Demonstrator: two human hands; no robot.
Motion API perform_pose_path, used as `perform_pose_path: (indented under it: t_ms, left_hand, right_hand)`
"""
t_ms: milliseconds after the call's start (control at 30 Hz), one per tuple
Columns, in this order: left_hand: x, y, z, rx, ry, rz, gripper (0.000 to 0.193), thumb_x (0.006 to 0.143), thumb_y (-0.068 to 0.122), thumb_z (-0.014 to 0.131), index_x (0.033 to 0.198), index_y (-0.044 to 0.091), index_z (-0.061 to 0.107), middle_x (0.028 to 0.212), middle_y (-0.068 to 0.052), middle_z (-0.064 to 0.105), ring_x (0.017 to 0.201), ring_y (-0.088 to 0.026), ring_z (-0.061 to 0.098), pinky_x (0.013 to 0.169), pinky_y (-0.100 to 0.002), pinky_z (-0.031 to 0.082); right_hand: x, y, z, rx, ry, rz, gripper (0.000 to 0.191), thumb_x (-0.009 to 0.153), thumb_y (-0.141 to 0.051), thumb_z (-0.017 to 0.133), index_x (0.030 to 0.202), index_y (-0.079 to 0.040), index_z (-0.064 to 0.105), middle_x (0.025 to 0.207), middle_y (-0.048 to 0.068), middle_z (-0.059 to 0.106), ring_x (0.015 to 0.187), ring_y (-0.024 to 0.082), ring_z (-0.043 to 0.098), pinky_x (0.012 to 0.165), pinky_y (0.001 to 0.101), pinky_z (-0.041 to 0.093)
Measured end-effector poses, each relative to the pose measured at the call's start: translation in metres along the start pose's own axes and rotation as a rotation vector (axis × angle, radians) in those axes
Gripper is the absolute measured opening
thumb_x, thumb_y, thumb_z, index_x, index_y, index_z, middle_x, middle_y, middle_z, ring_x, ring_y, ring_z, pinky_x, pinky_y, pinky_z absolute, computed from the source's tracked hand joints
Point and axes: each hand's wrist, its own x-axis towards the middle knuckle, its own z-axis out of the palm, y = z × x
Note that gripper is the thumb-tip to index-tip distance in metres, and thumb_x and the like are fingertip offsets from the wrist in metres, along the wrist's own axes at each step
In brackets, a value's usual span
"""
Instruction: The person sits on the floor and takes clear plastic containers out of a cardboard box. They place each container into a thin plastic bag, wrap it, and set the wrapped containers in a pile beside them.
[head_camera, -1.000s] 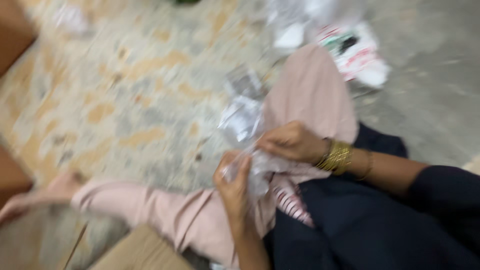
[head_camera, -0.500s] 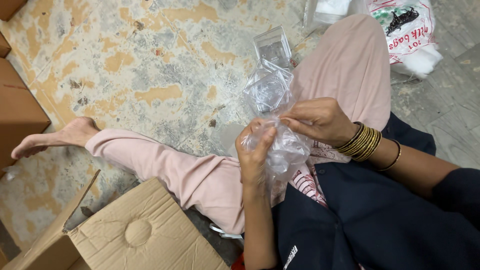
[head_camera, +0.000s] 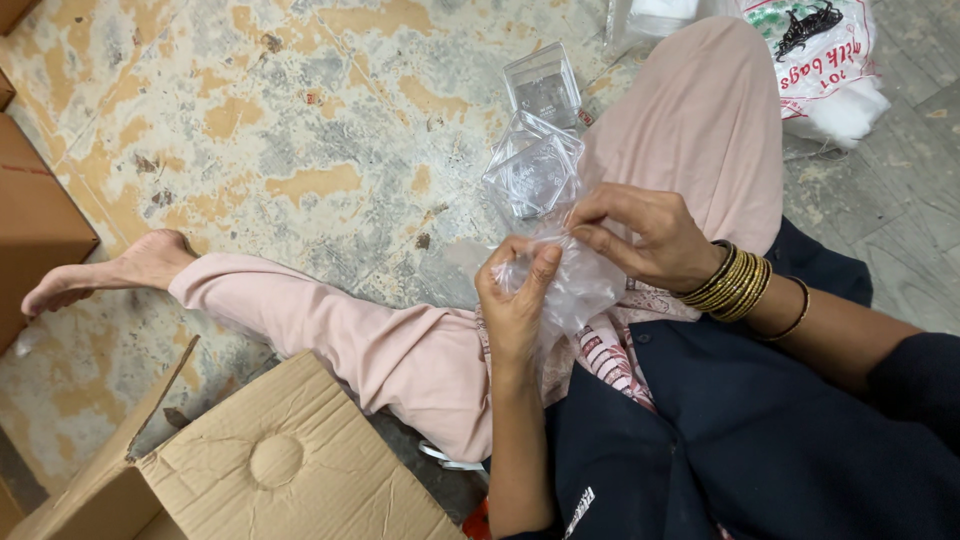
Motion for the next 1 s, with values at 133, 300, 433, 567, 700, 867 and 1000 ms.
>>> perform_pose_path:
  t_ms: [133, 300, 433, 567, 700, 867, 1000]
  left_hand:
    - [-0.003, -0.008, -0.010, -0.144, -0.078, 0.019, 0.020, 0.091, 0.019, 0.076, 0.081, 0.006, 0.065, 0.100, 0.003, 0.063, 0.083, -0.005, 0.055, 0.075, -0.021, 0.042]
    - [-0.007, 0.002, -0.022, -0.203, -0.340, -0.278, 0.017, 0.100, 0.013, 0.069, 0.087, 0.003, 0.064, 0.078, -0.001, 0.060, 0.071, -0.008, 0.054, 0.067, -0.023, 0.041]
    - [0.001, 0.027, -0.006, 0.103, -0.331, -0.254, 0.013, 0.083, 0.001, 0.059, 0.095, 0.001, 0.064, 0.086, -0.002, 0.065, 0.061, -0.015, 0.059, 0.054, -0.030, 0.048]
    - [0.020, 0.054, 0.022, 0.939, -0.043, 0.427, 0.030, 0.084, -0.002, 0.066, 0.113, 0.003, 0.063, 0.088, -0.017, 0.072, 0.076, -0.031, 0.072, 0.067, -0.040, 0.055]
    - [0.049, 0.061, 0.043, 1.268, 0.031, 0.199, 0.070, 0.080, 0.002, 0.066, 0.147, -0.003, 0.044, 0.080, -0.024, 0.071, 0.069, -0.042, 0.069, 0.061, -0.050, 0.051]
    - [0.059, 0.060, 0.044, 1.310, 0.041, 0.058, 0.056, 0.093, 0.023, 0.069, 0.138, -0.004, 0.049, 0.072, -0.026, 0.068, 0.066, -0.044, 0.067, 0.057, -0.052, 0.050]
    - [0.053, 0.060, 0.036, 1.107, 0.074, 0.077, 0.039, 0.093, 0.020, 0.068, 0.126, 0.000, 0.065, 0.063, -0.020, 0.063, 0.054, -0.031, 0.061, 0.053, -0.044, 0.046]
  right_hand:
    - [-0.009, 0.011, 0.003, -0.021, -0.021, -0.045, 0.010, 0.100, -0.006, 0.065, 0.107, -0.001, 0.060, 0.097, 0.010, 0.068, 0.088, 0.020, 0.071, 0.078, 0.0295, 0.057]
    - [-0.020, 0.019, -0.010, 1.216, 0.033, 0.432, 0.016, 0.111, -0.020, 0.056, 0.116, -0.005, 0.051, 0.083, -0.003, 0.049, 0.072, 0.007, 0.046, 0.069, 0.0224, 0.040]
    - [-0.020, 0.023, -0.032, 1.646, 0.007, 0.408, 0.022, 0.106, -0.011, 0.059, 0.122, -0.003, 0.046, 0.082, -0.003, 0.050, 0.074, 0.008, 0.049, 0.072, 0.0245, 0.042]
    - [-0.015, 0.027, -0.017, 0.600, 0.063, 0.303, 0.051, 0.079, 0.002, 0.058, 0.126, 0.000, 0.040, 0.114, 0.003, 0.048, 0.106, 0.007, 0.054, 0.093, 0.0278, 0.052]
    - [-0.015, 0.033, 0.005, 0.338, 0.087, 0.540, 0.042, 0.090, 0.002, 0.057, 0.129, 0.001, 0.043, 0.117, 0.007, 0.056, 0.077, 0.008, 0.057, 0.063, 0.0243, 0.050]
    - [-0.006, 0.038, 0.012, 0.423, 0.038, 0.573, 0.034, 0.097, 0.001, 0.052, 0.130, -0.003, 0.042, 0.106, 0.005, 0.065, 0.083, 0.003, 0.059, 0.065, 0.0203, 0.047]
    - [-0.005, 0.029, 0.008, 0.660, 0.071, 0.527, 0.050, 0.095, 0.006, 0.047, 0.143, -0.007, 0.038, 0.102, 0.001, 0.059, 0.082, 0.004, 0.053, 0.071, 0.0182, 0.046]
